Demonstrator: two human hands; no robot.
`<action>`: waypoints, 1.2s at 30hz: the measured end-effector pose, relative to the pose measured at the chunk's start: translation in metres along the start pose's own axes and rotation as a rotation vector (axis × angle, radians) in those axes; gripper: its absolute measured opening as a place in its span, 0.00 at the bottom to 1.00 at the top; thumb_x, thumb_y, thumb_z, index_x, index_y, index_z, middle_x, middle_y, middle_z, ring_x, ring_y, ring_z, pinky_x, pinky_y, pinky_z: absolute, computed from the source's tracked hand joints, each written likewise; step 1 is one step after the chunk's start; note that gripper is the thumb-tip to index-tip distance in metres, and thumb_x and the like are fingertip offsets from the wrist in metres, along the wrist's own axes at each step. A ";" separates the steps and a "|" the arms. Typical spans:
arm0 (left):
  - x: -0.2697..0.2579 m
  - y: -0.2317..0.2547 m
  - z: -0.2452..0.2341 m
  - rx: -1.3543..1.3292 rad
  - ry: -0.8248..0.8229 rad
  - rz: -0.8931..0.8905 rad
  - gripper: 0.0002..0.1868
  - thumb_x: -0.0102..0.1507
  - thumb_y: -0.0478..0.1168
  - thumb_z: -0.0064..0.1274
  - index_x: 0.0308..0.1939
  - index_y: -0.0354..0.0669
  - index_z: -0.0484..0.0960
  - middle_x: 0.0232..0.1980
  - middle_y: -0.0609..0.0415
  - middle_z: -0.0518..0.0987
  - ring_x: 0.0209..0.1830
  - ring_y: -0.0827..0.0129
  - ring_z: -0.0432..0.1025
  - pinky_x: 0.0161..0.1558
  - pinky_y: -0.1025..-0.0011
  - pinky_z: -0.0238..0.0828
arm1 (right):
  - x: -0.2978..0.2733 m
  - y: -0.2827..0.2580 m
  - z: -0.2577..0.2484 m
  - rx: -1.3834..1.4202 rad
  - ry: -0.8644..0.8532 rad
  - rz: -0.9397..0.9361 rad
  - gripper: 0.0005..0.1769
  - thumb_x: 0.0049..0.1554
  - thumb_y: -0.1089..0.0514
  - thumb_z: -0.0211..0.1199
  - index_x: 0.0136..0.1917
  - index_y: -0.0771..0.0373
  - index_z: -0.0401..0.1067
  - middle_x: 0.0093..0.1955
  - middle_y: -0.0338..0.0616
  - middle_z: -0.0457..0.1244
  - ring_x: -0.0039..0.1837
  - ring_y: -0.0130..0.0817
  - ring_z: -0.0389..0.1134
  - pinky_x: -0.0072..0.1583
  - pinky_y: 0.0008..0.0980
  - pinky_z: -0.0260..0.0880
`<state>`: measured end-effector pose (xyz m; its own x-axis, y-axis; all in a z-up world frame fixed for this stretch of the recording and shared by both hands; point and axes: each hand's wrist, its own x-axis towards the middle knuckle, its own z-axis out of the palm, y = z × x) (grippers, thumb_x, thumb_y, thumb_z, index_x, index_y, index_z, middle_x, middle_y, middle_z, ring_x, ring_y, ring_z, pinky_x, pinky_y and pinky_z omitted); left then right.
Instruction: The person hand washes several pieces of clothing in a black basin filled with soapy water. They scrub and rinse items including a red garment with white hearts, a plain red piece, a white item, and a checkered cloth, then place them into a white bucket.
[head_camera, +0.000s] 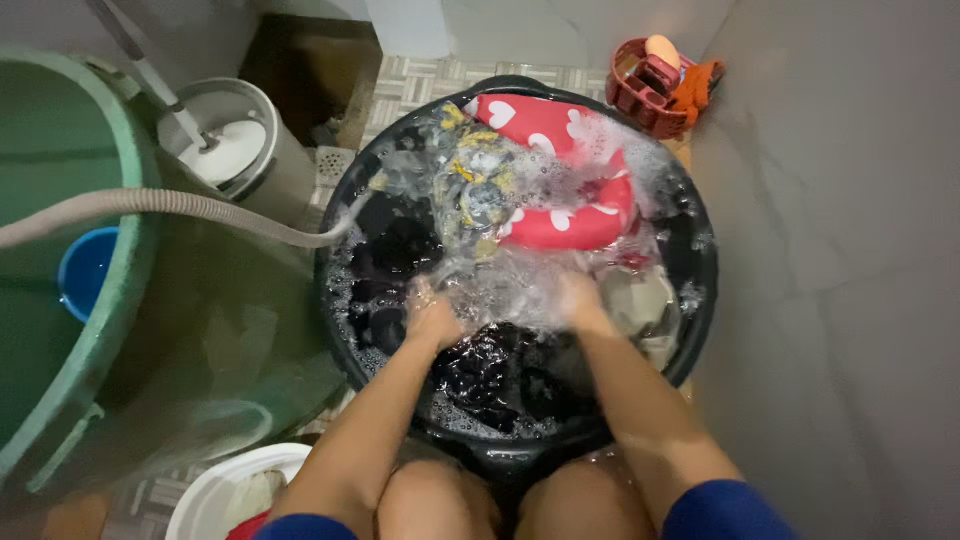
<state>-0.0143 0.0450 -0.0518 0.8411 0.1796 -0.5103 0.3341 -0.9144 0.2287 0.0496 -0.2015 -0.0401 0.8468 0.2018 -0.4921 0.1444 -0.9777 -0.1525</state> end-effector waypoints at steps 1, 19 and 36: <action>-0.001 0.000 0.002 0.069 0.076 0.057 0.44 0.52 0.67 0.66 0.68 0.60 0.73 0.79 0.40 0.50 0.76 0.42 0.53 0.72 0.52 0.57 | -0.007 -0.010 0.002 -0.124 0.050 0.025 0.26 0.49 0.46 0.62 0.60 0.53 0.74 0.61 0.52 0.69 0.64 0.46 0.69 0.62 0.48 0.67; 0.075 -0.085 0.050 -1.223 -0.285 -0.022 0.19 0.53 0.46 0.52 0.37 0.32 0.82 0.43 0.42 0.85 0.38 0.56 0.80 0.37 0.55 0.76 | -0.110 -0.019 -0.134 0.920 0.657 -0.140 0.12 0.41 0.64 0.66 0.42 0.66 0.78 0.38 0.49 0.70 0.41 0.36 0.71 0.44 0.36 0.71; -0.165 0.072 -0.283 -0.484 1.020 0.448 0.14 0.63 0.37 0.51 0.44 0.55 0.91 0.37 0.43 0.86 0.38 0.56 0.80 0.45 0.62 0.76 | -0.213 -0.006 -0.263 0.967 1.243 -0.652 0.23 0.52 0.79 0.49 0.59 0.66 0.65 0.56 0.41 0.62 0.59 0.31 0.66 0.64 0.27 0.68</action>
<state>-0.0085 0.0520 0.2838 0.7983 0.2847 0.5308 -0.1314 -0.7777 0.6147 0.0030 -0.2541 0.2905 0.7049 -0.0975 0.7026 0.6598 -0.2733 -0.7000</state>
